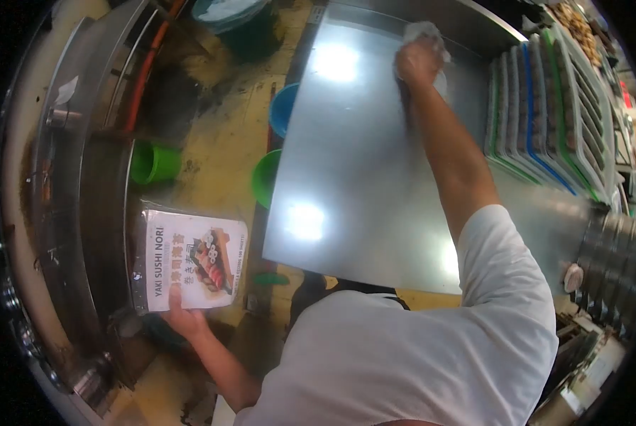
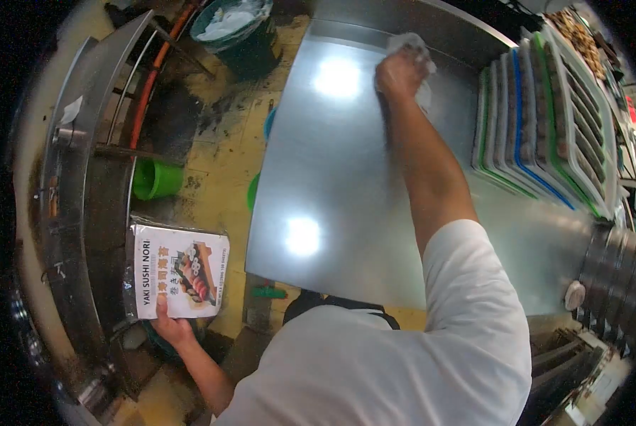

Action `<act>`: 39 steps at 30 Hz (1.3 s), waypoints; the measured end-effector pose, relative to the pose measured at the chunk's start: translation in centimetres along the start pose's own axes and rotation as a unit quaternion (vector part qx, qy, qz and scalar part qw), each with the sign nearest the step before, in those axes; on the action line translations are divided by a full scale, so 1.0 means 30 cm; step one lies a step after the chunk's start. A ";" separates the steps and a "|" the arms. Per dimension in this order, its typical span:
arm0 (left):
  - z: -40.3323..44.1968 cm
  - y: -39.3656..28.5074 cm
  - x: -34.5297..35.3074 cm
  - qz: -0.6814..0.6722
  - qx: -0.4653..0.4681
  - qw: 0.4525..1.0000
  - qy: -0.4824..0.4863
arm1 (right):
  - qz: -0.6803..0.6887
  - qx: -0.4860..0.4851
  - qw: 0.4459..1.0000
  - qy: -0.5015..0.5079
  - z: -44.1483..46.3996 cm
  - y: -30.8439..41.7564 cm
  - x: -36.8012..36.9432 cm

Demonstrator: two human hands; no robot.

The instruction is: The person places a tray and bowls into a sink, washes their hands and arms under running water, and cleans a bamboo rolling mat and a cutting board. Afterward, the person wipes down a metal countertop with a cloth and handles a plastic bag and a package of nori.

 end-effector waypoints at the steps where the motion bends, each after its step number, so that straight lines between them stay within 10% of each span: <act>1: -0.009 -0.011 0.003 0.004 0.005 1.000 -0.008 | -0.048 -0.050 0.997 0.018 0.033 0.072 0.067; 8: -0.025 -0.017 0.013 -0.005 0.044 0.999 0.003 | 0.137 -0.345 0.922 0.113 -0.125 0.403 0.180; 14: -0.045 -0.034 0.044 -0.028 0.040 0.999 0.024 | 0.261 -0.504 0.795 0.215 -0.931 0.480 -0.072; 17: -0.056 -0.043 0.048 -0.029 0.034 0.998 0.033 | 0.328 -0.461 0.744 0.356 -1.064 0.392 -0.151; 19: -0.055 -0.041 0.053 -0.032 0.052 0.998 0.031 | 0.272 -0.364 0.827 0.331 -0.948 0.208 -0.107; 21: -0.056 -0.036 0.045 -0.024 0.027 0.999 0.019 | 0.501 0.131 0.806 0.287 -0.647 0.042 -0.183; 22: -0.057 -0.033 0.038 -0.017 0.008 1.000 0.001 | 0.239 -0.118 0.953 0.142 -0.488 -0.067 -0.233; 23: -0.055 -0.028 0.033 -0.008 0.012 1.000 -0.009 | 0.159 -0.021 0.978 0.136 -0.320 -0.239 -0.179; 24: -0.053 -0.027 0.027 -0.005 0.012 1.000 -0.011 | -0.097 -0.229 0.955 -0.160 -0.190 -0.344 -0.150; 25: -0.049 -0.023 0.020 0.000 0.016 1.000 -0.013 | -0.096 -0.228 0.956 -0.159 -0.149 -0.321 -0.116; 26: -0.042 -0.020 0.022 0.004 0.022 1.000 -0.013 | 0.176 -0.010 0.980 -0.088 -0.117 -0.315 -0.077; 28: -0.031 -0.009 0.024 -0.009 0.017 1.000 0.003 | -0.123 -0.019 0.986 0.116 -0.127 -0.146 0.042; 30: -0.019 -0.004 0.009 -0.027 0.013 0.999 0.032 | 0.395 0.019 0.915 0.080 -0.409 0.216 -0.018; 32: -0.013 0.005 0.006 -0.026 0.005 0.999 0.047 | 0.111 -0.376 0.904 0.170 -0.701 0.399 0.084; 34: -0.001 0.002 0.008 -0.040 0.028 0.996 0.075 | 0.203 -0.467 0.842 0.179 -0.934 0.470 -0.039; 36: 0.009 0.005 0.013 -0.042 0.038 0.993 0.102 | 0.242 -0.454 0.836 0.190 -0.909 0.357 -0.053; 39: 0.004 0.018 -0.007 -0.055 0.044 0.991 0.113 | 0.324 -0.072 0.931 0.152 -0.618 0.083 -0.247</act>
Point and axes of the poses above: each hand's wrist, its own z-axis towards the middle knuckle, its own x-axis out of the palm, y = z × x, the point moved 3 cm from there along z, towards the middle knuckle, and after that the axes turned 13 degrees about z, right-handed, at the moved point
